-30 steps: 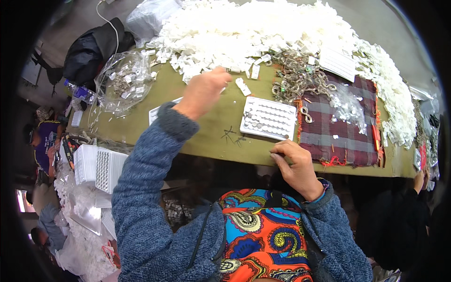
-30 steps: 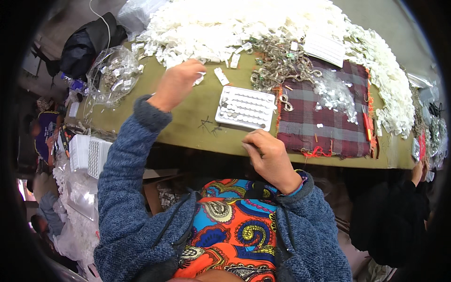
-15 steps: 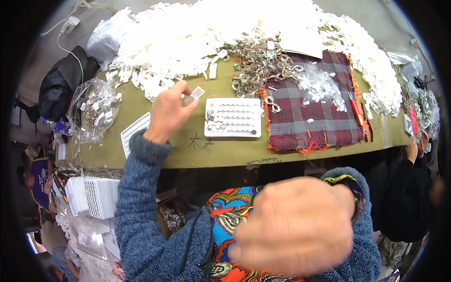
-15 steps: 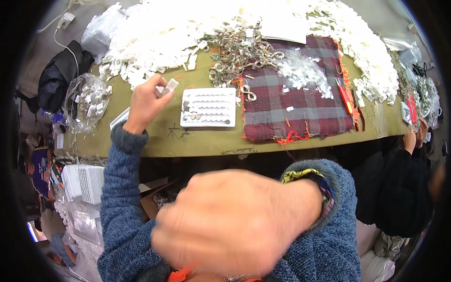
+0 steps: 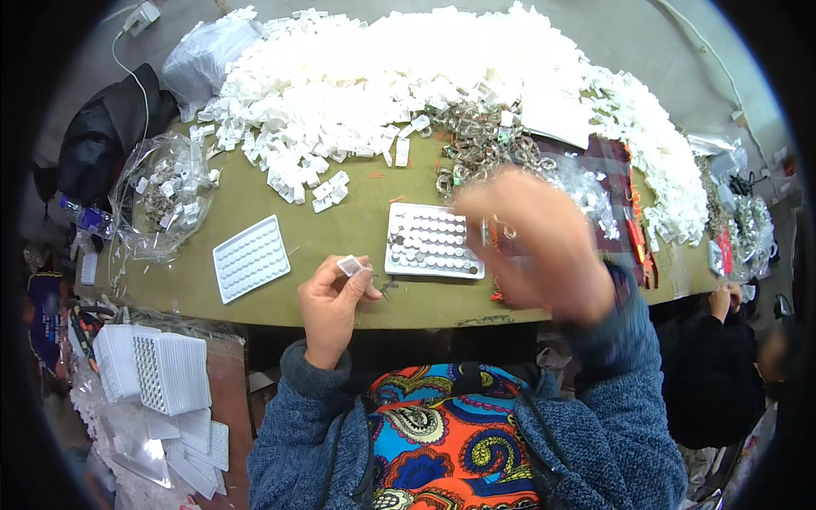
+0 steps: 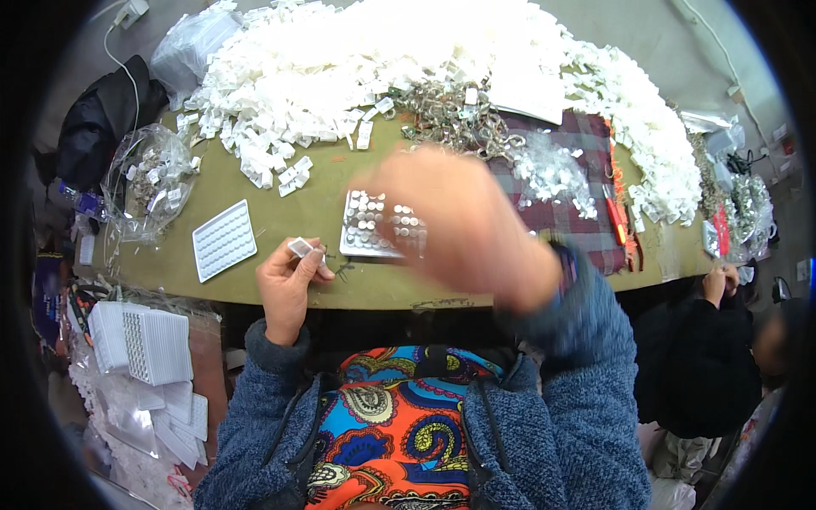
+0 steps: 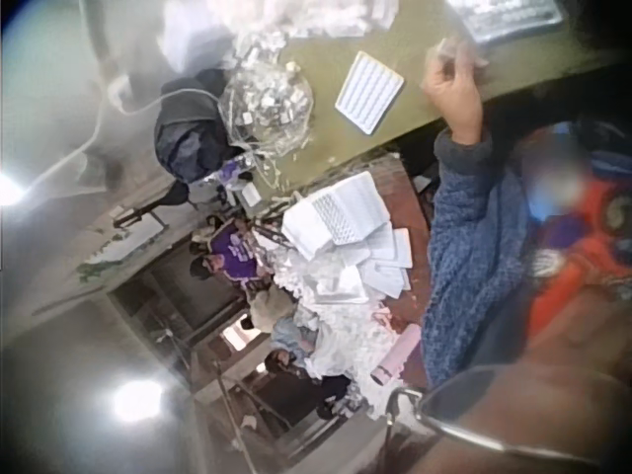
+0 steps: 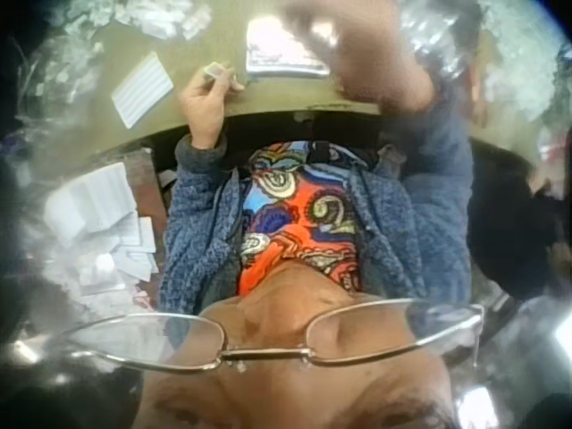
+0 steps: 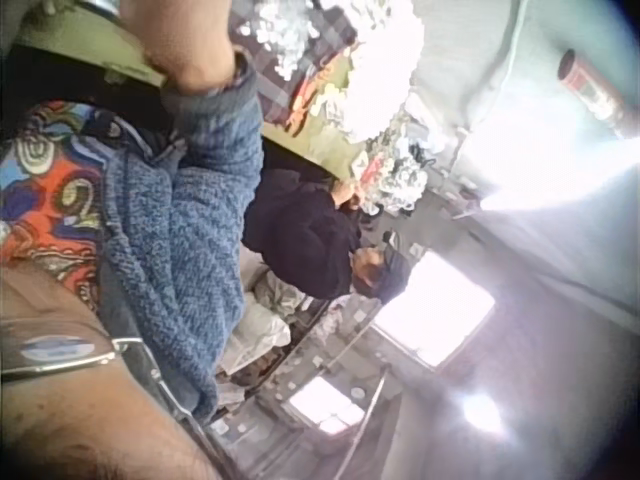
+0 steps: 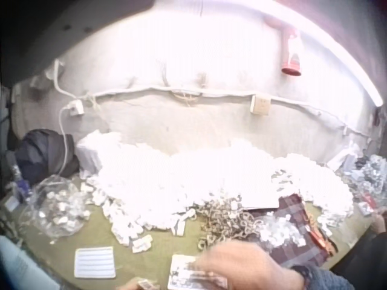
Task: The person assembles small keychains by hand at a workbench. They pick white plastic tags and metal rings, attach the rings to the tags, and place the finished units into a white tray. The process is repeated continuously throughout the clip.
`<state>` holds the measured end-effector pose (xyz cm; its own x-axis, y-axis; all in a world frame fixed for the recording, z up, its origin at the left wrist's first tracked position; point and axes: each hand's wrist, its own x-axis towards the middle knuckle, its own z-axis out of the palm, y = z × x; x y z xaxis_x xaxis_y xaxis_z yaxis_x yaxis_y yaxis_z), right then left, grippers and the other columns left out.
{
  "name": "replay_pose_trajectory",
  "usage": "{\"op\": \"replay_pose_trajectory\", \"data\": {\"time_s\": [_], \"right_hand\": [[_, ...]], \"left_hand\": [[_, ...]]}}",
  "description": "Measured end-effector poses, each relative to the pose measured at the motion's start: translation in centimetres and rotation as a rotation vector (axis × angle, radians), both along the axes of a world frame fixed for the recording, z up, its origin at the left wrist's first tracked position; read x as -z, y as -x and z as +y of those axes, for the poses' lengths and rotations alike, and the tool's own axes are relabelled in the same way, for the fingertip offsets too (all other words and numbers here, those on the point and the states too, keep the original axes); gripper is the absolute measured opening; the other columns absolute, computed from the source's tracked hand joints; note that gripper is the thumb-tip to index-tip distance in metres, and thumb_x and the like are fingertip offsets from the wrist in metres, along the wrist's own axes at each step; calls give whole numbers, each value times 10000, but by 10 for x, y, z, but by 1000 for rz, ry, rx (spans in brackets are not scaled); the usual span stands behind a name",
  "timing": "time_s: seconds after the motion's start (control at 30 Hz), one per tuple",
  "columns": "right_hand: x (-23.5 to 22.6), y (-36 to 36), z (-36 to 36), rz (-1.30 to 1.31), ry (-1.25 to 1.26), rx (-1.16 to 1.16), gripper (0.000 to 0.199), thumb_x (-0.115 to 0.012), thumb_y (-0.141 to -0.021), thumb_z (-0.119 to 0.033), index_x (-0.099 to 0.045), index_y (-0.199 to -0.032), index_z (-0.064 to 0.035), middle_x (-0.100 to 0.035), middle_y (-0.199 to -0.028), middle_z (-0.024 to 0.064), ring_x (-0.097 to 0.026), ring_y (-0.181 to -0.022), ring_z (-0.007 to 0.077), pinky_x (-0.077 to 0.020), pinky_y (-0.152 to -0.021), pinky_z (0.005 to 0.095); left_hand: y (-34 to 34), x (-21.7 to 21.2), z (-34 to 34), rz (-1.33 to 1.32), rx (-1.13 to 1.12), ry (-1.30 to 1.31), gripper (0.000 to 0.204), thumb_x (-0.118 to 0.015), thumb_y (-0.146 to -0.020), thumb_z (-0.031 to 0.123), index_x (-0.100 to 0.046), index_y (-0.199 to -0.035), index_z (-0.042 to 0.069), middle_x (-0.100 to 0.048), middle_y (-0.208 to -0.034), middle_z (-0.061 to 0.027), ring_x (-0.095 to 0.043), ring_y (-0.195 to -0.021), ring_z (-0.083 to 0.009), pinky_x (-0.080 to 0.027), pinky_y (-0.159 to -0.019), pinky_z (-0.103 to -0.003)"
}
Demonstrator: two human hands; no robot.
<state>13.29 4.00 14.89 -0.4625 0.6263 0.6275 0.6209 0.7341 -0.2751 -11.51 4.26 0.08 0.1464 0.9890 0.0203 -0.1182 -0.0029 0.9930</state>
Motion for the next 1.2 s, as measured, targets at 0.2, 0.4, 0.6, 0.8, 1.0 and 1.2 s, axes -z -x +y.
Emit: {"op": "replay_pose_trajectory", "data": {"time_s": [0.2, 0.4, 0.6, 0.8, 1.0, 1.2], "right_hand": [[56, -38, 159, -210, 508, 330, 194, -713, -782, -76, -711, -946, 27, -699, -868, 224, -699, -810, 356, -551, -737, 412], [77, -13, 214, -702, 397, 539, 195, -651, -763, -155, -707, -897, -25, -714, -949, 225, -694, -934, 378, -525, -827, 470], [90, 1, 223, -670, 522, 606, 326, -568, -819, -108, -579, -1129, -8, -715, -997, 217, -685, -985, 380, -474, -875, 525], [104, -1, 215, -783, 295, 596, 412, -539, -876, -87, -559, -1284, -141, -683, -1093, 193, -653, -1054, 363, -446, -892, 550], [117, -10, 231, -688, 311, 554, 326, -570, -873, -104, -650, -1184, -164, -671, -1022, 200, -650, -1014, 336, -518, -839, 448], [104, -23, 235, -409, 477, 262, 172, -652, -758, -40, -721, -916, -48, -686, -906, 201, -672, -863, 323, -539, -780, 392]], "left_hand": [[-6, 12, -5, 37, -63, -226, 253, -648, -914, -53, -640, -1165, -84, -624, -1154, -104, -672, -835, -136, -582, -756, -252], [-6, 13, -5, 49, -47, -169, 257, -607, -941, -47, -608, -1192, -101, -634, -1098, -92, -672, -871, -136, -573, -793, -270], [-6, 12, -5, 107, -52, -204, 229, -612, -941, -40, -624, -1163, -93, -644, -1069, -93, -675, -849, -135, -566, -767, -259], [-7, 12, -6, 146, -69, -260, 210, -612, -939, -40, -634, -1142, -92, -644, -1039, -93, -680, -823, -136, -562, -739, -256], [-9, 11, -6, 139, -69, -261, 210, -615, -938, -43, -636, -1142, -88, -641, -1034, -94, -678, -818, -133, -561, -726, -250], [-9, 12, -6, 139, -70, -258, 208, -614, -939, -45, -635, -1142, -90, -640, -1039, -94, -677, -819, -132, -561, -724, -249]]}}
